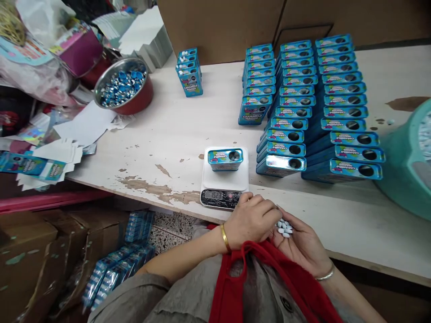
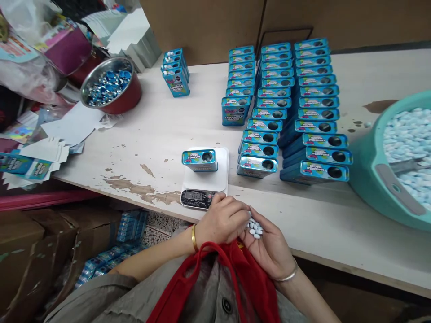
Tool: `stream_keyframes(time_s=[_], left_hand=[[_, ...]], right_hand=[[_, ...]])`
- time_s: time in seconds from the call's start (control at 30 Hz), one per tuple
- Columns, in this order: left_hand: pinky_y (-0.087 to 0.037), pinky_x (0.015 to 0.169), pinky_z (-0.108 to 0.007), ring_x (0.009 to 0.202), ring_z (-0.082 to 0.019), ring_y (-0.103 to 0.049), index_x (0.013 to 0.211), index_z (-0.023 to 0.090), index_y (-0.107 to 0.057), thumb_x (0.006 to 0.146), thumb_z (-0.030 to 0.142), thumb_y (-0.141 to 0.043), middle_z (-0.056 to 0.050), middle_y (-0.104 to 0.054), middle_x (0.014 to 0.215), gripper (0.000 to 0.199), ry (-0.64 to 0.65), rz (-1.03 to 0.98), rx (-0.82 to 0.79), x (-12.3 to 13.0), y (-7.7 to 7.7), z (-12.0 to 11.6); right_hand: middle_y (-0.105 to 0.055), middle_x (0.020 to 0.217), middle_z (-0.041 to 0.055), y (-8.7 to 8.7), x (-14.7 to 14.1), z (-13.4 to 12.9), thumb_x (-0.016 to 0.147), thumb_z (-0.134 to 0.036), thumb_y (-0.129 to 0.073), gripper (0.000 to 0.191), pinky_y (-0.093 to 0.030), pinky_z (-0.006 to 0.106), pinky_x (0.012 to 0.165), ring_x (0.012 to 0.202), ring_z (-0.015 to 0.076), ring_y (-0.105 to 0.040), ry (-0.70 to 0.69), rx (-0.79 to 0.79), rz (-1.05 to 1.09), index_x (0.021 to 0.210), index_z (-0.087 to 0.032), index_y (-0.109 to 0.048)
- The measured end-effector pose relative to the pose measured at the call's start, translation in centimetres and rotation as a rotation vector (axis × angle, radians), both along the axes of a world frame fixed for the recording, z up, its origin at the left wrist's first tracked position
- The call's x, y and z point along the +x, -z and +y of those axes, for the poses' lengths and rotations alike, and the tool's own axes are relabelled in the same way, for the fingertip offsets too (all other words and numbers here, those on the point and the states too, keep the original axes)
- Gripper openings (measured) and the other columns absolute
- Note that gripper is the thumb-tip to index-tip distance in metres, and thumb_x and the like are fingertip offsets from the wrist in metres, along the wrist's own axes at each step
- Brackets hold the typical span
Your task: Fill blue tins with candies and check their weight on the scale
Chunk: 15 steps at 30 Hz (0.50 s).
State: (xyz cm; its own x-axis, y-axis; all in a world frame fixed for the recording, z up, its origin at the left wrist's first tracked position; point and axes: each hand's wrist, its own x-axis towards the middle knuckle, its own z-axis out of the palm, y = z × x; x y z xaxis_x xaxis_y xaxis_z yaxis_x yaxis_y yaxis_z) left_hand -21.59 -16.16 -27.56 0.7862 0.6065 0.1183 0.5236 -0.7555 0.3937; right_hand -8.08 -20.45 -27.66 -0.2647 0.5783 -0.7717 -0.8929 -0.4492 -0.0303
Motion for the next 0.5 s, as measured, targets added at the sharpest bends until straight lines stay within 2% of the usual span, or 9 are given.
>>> stream_keyframes(time_s=[0.13, 0.23, 0.33, 0.5], left_hand=[[-0.03, 0.08, -0.036, 0.082, -0.014, -0.053, 0.089, 0.018, -0.058, 0.09, 0.022, -0.044, -0.002, -0.066, 0.092, 0.014, -0.059, -0.145, 0.053, -1.2, -1.2, 0.9], [-0.03, 0.085, -0.036, 0.085, -0.014, -0.056, 0.091, 0.02, -0.057, 0.089, 0.021, -0.047, -0.001, -0.067, 0.091, 0.01, -0.25, -0.28, 0.167, -2.8, -3.2, 3.3], [-0.031, 0.087, -0.038, 0.087, -0.016, -0.057, 0.09, 0.021, -0.057, 0.088, 0.022, -0.052, -0.001, -0.067, 0.092, 0.005, -0.41, -0.314, 0.286, -4.2, -4.7, 6.3], [-0.035, 0.087, -0.039, 0.095, -0.018, -0.057, 0.098, 0.023, -0.059, 0.084, 0.031, -0.06, -0.003, -0.064, 0.1, 0.016, -0.447, -0.302, 0.313, -6.5, -5.5, 9.1]], right_hand=[[-0.073, 0.085, 0.0028, 0.3, -0.2, 0.1, 0.079, -0.009, -0.058, 0.013, -0.057, 0.027, 0.083, 0.079, 0.0123, -0.069, -0.029, 0.023, 0.019, 0.089, -0.012, -0.064], [-0.072, 0.101, 0.0124, 0.0, -0.4, 0.3, 0.081, -0.011, -0.056, 0.02, -0.055, 0.032, 0.089, 0.098, 0.0208, -0.067, -0.087, 0.045, 0.001, 0.099, -0.009, -0.065], [-0.067, 0.111, 0.0189, -0.3, -0.5, 0.6, 0.083, -0.013, -0.055, 0.025, -0.054, 0.033, 0.09, 0.108, 0.0259, -0.062, -0.114, 0.076, -0.022, 0.106, -0.006, -0.063], [-0.066, 0.114, 0.0184, -0.2, -0.2, 0.6, 0.085, -0.015, -0.054, 0.025, -0.053, 0.033, 0.094, 0.112, 0.0249, -0.06, -0.1, 0.129, -0.017, 0.107, -0.008, -0.063]])
